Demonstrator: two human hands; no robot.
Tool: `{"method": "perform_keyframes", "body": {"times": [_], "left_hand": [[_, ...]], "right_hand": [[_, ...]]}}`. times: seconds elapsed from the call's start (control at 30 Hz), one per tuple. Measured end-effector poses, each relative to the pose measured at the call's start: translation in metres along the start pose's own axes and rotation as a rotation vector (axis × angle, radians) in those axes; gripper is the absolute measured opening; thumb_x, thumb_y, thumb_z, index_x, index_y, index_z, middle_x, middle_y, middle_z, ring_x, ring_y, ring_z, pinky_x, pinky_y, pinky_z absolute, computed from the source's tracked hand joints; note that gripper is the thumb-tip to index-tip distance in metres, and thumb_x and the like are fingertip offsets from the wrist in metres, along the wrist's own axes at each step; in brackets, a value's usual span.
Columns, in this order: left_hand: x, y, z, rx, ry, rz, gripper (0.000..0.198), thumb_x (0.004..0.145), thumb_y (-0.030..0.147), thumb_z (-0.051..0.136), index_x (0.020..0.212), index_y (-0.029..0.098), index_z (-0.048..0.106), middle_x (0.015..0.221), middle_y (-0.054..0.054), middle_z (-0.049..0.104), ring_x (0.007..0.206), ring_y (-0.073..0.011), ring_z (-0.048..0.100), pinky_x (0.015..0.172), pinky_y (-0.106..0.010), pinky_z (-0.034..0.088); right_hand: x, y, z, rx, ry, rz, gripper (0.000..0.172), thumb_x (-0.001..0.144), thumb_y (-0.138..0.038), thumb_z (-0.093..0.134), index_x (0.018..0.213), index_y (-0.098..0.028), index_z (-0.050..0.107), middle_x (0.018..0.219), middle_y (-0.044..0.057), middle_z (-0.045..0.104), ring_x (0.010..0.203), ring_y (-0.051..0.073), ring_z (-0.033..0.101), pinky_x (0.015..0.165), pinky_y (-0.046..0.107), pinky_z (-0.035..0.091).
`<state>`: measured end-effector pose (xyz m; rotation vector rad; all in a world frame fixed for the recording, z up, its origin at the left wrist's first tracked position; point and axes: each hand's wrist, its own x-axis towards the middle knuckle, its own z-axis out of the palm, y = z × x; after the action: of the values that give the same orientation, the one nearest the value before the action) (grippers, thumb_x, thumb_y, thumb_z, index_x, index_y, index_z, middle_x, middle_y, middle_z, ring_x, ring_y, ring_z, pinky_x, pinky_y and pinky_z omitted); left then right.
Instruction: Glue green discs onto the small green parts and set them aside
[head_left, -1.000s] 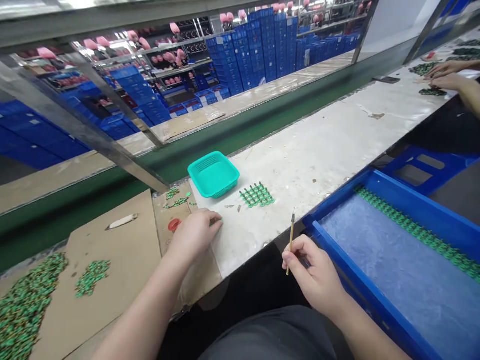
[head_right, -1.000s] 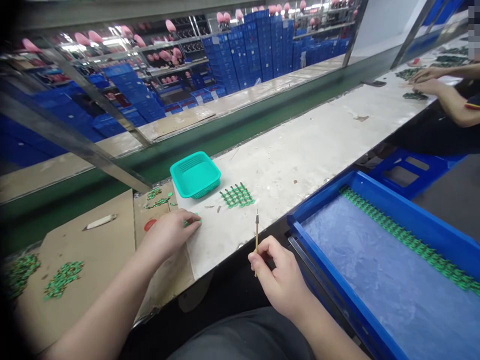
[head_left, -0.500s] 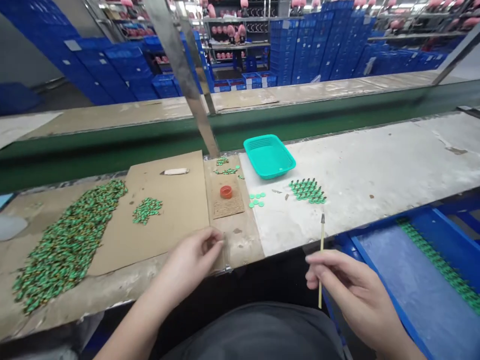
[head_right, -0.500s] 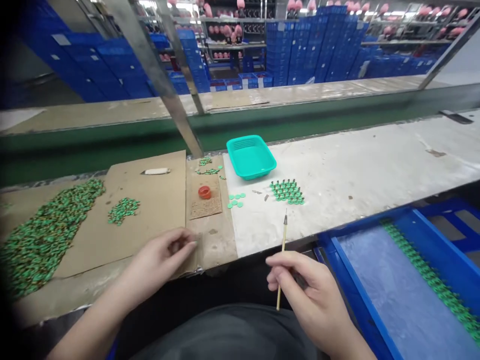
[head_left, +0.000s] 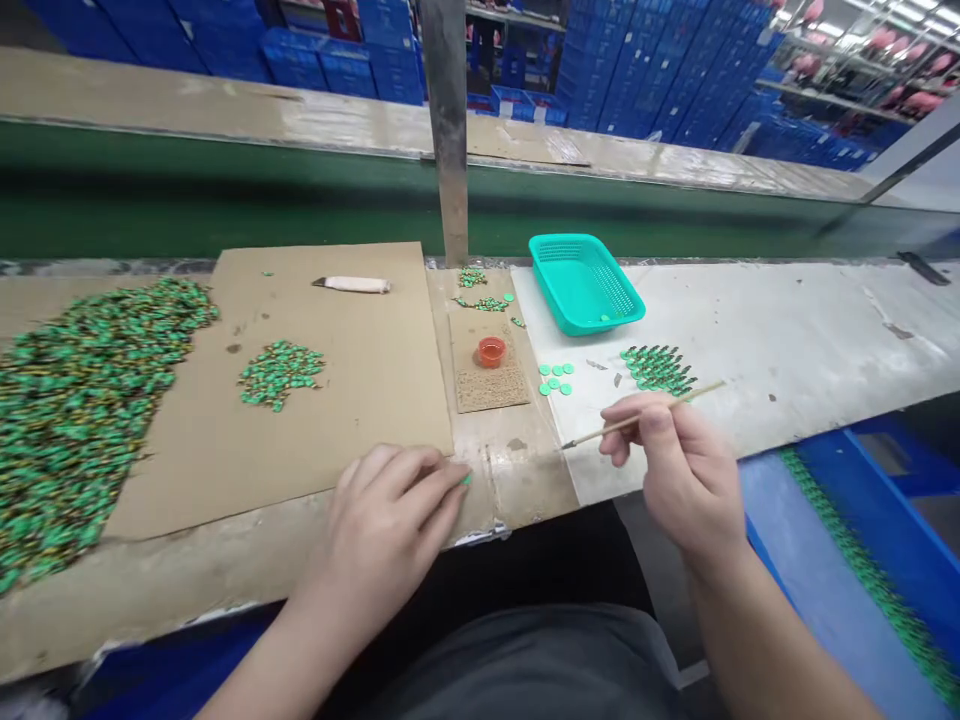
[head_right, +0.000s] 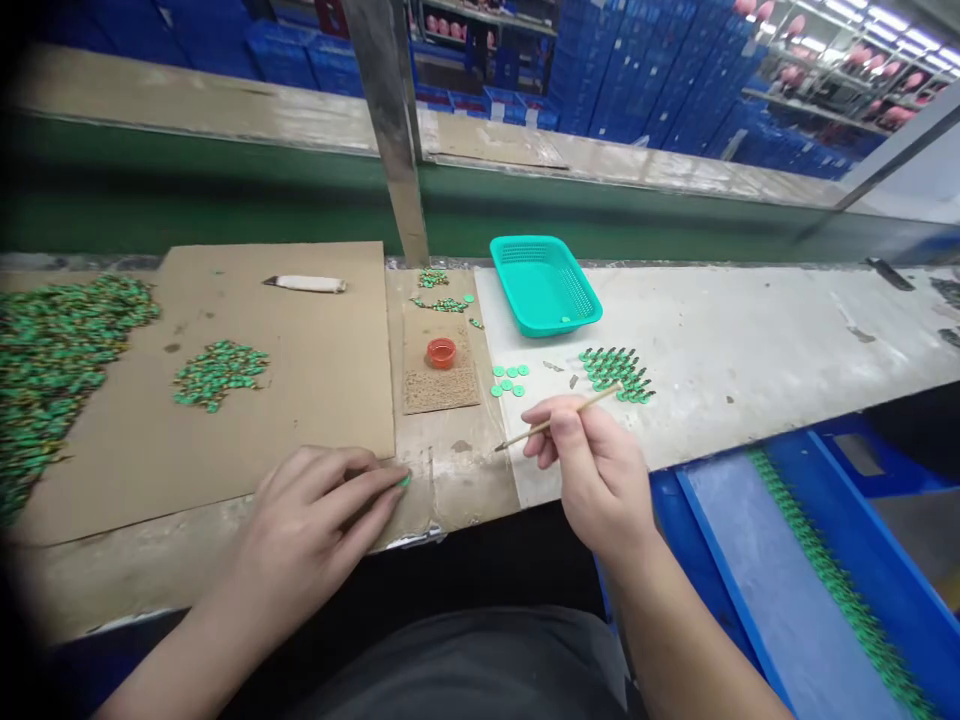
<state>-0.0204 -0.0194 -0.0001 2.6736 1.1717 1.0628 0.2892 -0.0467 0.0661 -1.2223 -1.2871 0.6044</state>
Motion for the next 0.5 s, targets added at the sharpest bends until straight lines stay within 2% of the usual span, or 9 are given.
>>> {"method": "perform_keyframes", "body": {"times": [0.07, 0.2, 0.27, 0.37, 0.43, 0.5], "left_hand": [[-0.002, 0.001, 0.002, -0.023, -0.007, 0.008, 0.012, 0.122, 0.021, 0.069, 0.125, 0.024, 0.080, 0.115, -0.005, 0.085, 0.100, -0.0239, 0.073, 0.091, -0.040, 0.056], [-0.005, 0.003, 0.000, -0.064, -0.050, 0.093, 0.017, 0.122, 0.015, 0.066, 0.131, 0.020, 0.079, 0.131, -0.004, 0.090, 0.112, -0.0251, 0.077, 0.100, -0.045, 0.054], [-0.005, 0.003, -0.001, -0.059, -0.065, 0.145, 0.022, 0.123, 0.014, 0.062, 0.135, 0.018, 0.080, 0.131, -0.003, 0.092, 0.111, -0.0246, 0.078, 0.098, -0.046, 0.053], [-0.011, 0.002, 0.002, -0.053, -0.086, 0.167, 0.032, 0.124, 0.016, 0.055, 0.143, 0.018, 0.082, 0.138, -0.002, 0.091, 0.113, -0.0264, 0.080, 0.099, -0.049, 0.053], [-0.021, 0.001, 0.009, -0.068, -0.089, 0.124, 0.040, 0.121, 0.020, 0.056, 0.151, 0.023, 0.082, 0.144, -0.004, 0.090, 0.118, -0.0302, 0.082, 0.103, -0.053, 0.058], [-0.036, 0.000, 0.018, -0.097, -0.070, 0.068, 0.050, 0.115, 0.026, 0.063, 0.162, 0.031, 0.079, 0.148, -0.006, 0.088, 0.122, -0.0345, 0.084, 0.107, -0.055, 0.064]], "right_hand": [[0.012, 0.012, 0.012, -0.008, 0.019, 0.006, 0.042, 0.124, -0.059, 0.072, 0.104, -0.024, 0.084, 0.083, 0.001, 0.080, 0.072, 0.016, 0.080, 0.068, 0.030, 0.071], [0.046, 0.027, 0.035, 0.001, -0.006, -0.113, 0.019, 0.118, -0.042, 0.082, 0.110, -0.028, 0.072, 0.100, -0.001, 0.075, 0.086, 0.015, 0.078, 0.082, 0.032, 0.071], [0.069, 0.031, 0.047, -0.014, -0.043, -0.187, 0.020, 0.114, -0.036, 0.084, 0.111, -0.030, 0.066, 0.098, -0.003, 0.069, 0.085, 0.015, 0.072, 0.079, 0.030, 0.067], [0.102, 0.037, 0.066, -0.061, -0.084, -0.247, 0.014, 0.117, -0.036, 0.077, 0.114, -0.029, 0.065, 0.094, -0.004, 0.065, 0.075, 0.013, 0.064, 0.068, 0.029, 0.059], [0.117, 0.042, 0.076, -0.103, -0.123, -0.281, 0.012, 0.122, -0.038, 0.071, 0.115, -0.028, 0.068, 0.095, -0.003, 0.069, 0.073, 0.012, 0.065, 0.067, 0.029, 0.059], [0.124, 0.046, 0.083, -0.146, -0.170, -0.296, 0.020, 0.125, -0.043, 0.068, 0.112, -0.028, 0.068, 0.097, -0.002, 0.073, 0.076, 0.012, 0.071, 0.069, 0.029, 0.062]]}}
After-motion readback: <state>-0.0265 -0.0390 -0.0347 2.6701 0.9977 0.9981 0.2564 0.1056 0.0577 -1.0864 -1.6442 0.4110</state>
